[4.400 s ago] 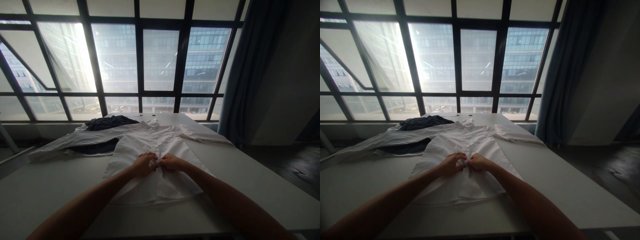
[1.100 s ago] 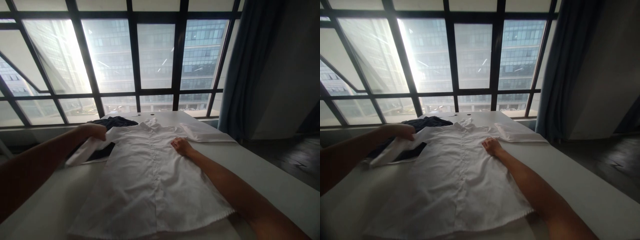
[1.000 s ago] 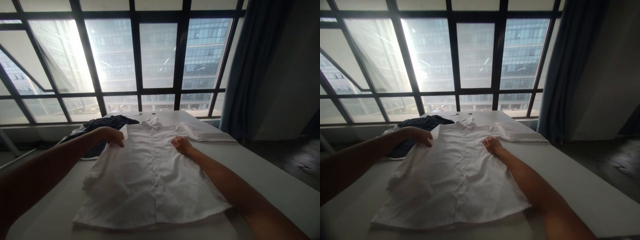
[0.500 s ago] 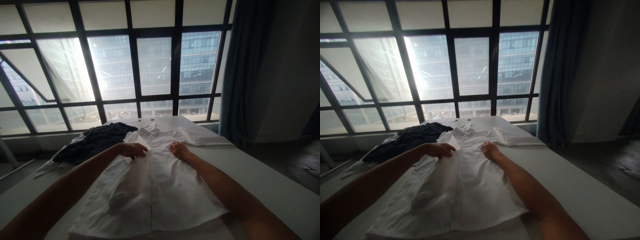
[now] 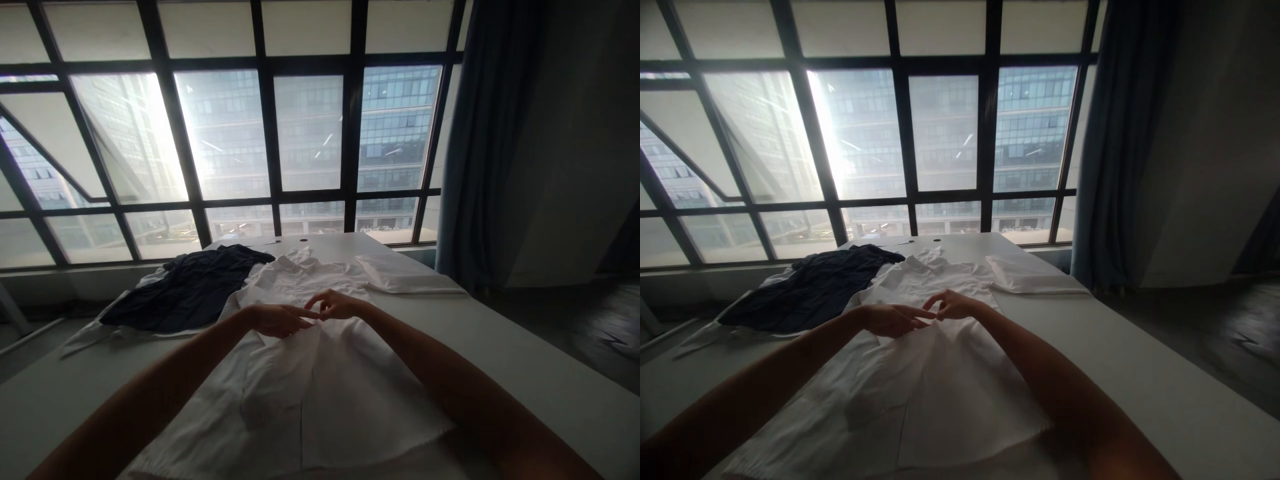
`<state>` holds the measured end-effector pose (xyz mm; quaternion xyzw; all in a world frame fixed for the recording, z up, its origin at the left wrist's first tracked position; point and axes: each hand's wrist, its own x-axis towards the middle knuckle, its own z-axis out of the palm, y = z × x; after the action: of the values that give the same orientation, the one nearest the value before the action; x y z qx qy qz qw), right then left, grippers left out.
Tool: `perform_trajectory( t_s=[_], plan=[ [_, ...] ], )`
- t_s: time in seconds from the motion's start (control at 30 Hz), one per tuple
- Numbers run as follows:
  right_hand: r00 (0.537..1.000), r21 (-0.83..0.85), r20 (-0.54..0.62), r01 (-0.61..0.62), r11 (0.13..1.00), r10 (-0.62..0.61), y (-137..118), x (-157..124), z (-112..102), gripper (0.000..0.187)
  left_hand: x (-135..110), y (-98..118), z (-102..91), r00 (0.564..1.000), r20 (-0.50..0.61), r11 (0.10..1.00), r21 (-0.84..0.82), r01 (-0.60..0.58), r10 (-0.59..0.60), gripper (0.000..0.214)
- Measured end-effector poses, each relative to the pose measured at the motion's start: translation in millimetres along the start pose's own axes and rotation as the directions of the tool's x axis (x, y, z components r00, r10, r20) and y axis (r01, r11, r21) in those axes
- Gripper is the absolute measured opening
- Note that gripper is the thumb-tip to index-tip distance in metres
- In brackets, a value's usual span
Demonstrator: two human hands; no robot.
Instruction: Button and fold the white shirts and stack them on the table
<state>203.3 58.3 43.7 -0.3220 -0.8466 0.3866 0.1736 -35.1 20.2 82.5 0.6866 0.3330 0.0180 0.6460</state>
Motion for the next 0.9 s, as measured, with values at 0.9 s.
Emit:
perform_trajectory(
  t_s=[0.9],
  plan=[
    [0.899, 0.210, 0.126, -0.438, 0.874, 0.420, -24, -35, 10, 0.059, 13, -60, -150.2, 0.456, -0.855, 0.597, 0.505, 0.624, 0.247, 0.040]
  ],
)
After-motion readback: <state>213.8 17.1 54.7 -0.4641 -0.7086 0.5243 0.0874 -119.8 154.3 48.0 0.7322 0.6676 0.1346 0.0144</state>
